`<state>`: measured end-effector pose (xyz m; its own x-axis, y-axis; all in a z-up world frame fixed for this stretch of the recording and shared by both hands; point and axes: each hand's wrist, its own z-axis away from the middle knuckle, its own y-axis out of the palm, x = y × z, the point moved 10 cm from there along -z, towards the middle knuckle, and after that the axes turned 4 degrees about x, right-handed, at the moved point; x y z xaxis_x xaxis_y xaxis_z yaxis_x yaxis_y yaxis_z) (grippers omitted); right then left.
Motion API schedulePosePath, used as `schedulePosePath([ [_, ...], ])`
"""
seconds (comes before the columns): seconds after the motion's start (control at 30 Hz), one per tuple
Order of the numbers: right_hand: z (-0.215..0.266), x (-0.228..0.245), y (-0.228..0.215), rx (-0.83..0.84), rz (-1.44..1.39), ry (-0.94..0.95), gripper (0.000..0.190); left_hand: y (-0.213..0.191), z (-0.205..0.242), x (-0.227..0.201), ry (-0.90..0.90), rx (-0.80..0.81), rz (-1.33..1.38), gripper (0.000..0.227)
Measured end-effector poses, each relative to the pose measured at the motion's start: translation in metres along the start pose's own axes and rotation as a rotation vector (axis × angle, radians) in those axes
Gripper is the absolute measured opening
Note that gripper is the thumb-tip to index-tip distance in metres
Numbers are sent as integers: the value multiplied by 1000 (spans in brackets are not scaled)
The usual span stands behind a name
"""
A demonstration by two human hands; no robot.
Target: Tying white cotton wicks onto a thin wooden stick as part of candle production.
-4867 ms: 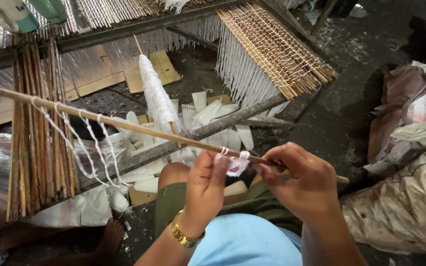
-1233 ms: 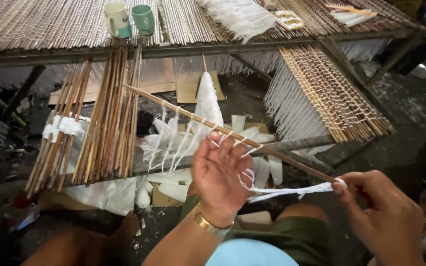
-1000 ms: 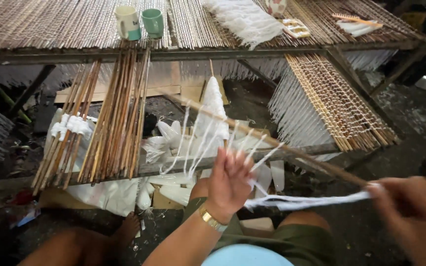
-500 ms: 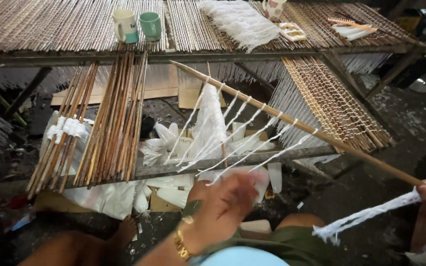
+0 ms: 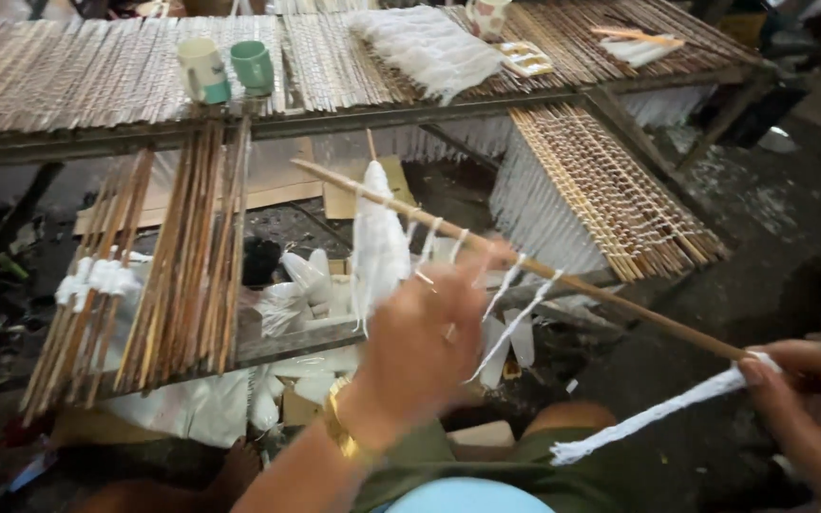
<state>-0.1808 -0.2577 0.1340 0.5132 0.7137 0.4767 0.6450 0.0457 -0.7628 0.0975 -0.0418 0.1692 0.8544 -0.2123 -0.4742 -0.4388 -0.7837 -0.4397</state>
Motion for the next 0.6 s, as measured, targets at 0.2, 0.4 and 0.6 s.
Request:
schedulePosePath([
  [0.2,-2,61,-13,-9,64,-99,14,29,5,-24,119,89,-53,36],
  [0.4,-1,90,-15,-33,61,-61,8,27,20,-37,89,64,203,38],
  [0.6,3,103,18,77,63,-142,23,111,53,-14,-359,283,1004,35],
])
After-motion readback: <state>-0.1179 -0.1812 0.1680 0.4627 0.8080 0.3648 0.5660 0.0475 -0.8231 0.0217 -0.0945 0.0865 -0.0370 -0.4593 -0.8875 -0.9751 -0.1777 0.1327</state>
